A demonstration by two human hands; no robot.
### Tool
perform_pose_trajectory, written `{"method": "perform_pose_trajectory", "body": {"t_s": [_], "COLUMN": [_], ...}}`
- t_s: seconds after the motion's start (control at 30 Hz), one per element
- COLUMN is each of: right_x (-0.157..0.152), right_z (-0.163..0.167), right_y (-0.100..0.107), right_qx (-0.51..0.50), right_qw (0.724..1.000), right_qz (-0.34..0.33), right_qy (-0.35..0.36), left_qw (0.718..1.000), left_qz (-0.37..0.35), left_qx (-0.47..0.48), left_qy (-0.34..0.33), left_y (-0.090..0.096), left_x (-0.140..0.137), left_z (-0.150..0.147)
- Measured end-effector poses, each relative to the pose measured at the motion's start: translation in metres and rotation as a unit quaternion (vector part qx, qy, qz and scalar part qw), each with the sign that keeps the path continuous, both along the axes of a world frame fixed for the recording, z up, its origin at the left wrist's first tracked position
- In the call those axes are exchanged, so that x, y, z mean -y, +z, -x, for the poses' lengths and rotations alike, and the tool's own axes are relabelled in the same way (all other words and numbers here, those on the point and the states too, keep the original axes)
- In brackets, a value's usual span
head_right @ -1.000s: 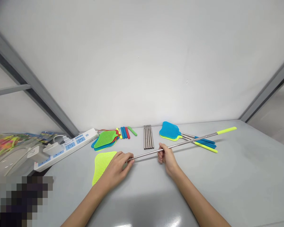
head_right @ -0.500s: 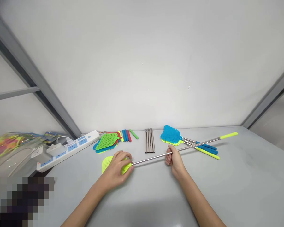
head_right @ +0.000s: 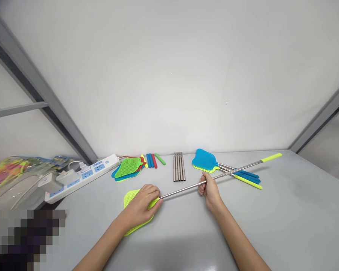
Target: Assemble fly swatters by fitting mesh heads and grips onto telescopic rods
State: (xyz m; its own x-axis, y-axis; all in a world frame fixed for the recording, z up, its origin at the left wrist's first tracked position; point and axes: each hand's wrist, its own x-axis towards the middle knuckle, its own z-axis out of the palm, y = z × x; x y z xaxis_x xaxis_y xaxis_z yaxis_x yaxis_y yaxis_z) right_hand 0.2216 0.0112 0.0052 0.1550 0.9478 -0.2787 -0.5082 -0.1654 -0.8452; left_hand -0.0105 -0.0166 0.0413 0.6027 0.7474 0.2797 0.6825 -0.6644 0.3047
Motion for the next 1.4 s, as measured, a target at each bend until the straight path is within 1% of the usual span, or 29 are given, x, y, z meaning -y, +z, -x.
{"method": "perform_pose_trajectory", "body": {"t_s": [0.27,0.4,0.53,0.83,1.07,1.23,1.4], "right_x": [0.0,0.001,0.002,0.002,0.003,0.003,0.004], "right_z": [0.0,0.0,0.001,0.001,-0.001,-0.001,0.0], "right_y": [0.001,0.003,0.005,0.01,0.01,0.01,0.011], "right_qx": [0.004,0.009,0.012,0.011,0.024,0.03,0.03], "right_qw": [1.0,1.0,1.0,1.0,1.0,1.0,0.999], "right_qz": [-0.005,-0.007,-0.002,0.002,0.001,-0.004,0.005], "right_qy": [0.002,0.004,0.0,-0.002,-0.011,0.002,-0.008], "left_qw": [0.999,0.999,0.999,0.999,0.999,0.998,0.997], "left_qz": [0.001,-0.013,-0.024,-0.01,-0.019,-0.026,-0.033], "left_qx": [0.033,0.044,0.039,0.038,0.031,0.037,0.035], "left_qy": [0.006,0.015,0.019,0.012,0.04,0.047,0.056], "left_y": [-0.001,-0.001,-0.001,-0.002,-0.005,-0.005,-0.005], "left_x": [-0.001,-0.002,-0.003,-0.006,-0.008,-0.009,-0.008], "left_z": [-0.002,-0.002,-0.001,0.0,0.001,0.001,0.001]}}
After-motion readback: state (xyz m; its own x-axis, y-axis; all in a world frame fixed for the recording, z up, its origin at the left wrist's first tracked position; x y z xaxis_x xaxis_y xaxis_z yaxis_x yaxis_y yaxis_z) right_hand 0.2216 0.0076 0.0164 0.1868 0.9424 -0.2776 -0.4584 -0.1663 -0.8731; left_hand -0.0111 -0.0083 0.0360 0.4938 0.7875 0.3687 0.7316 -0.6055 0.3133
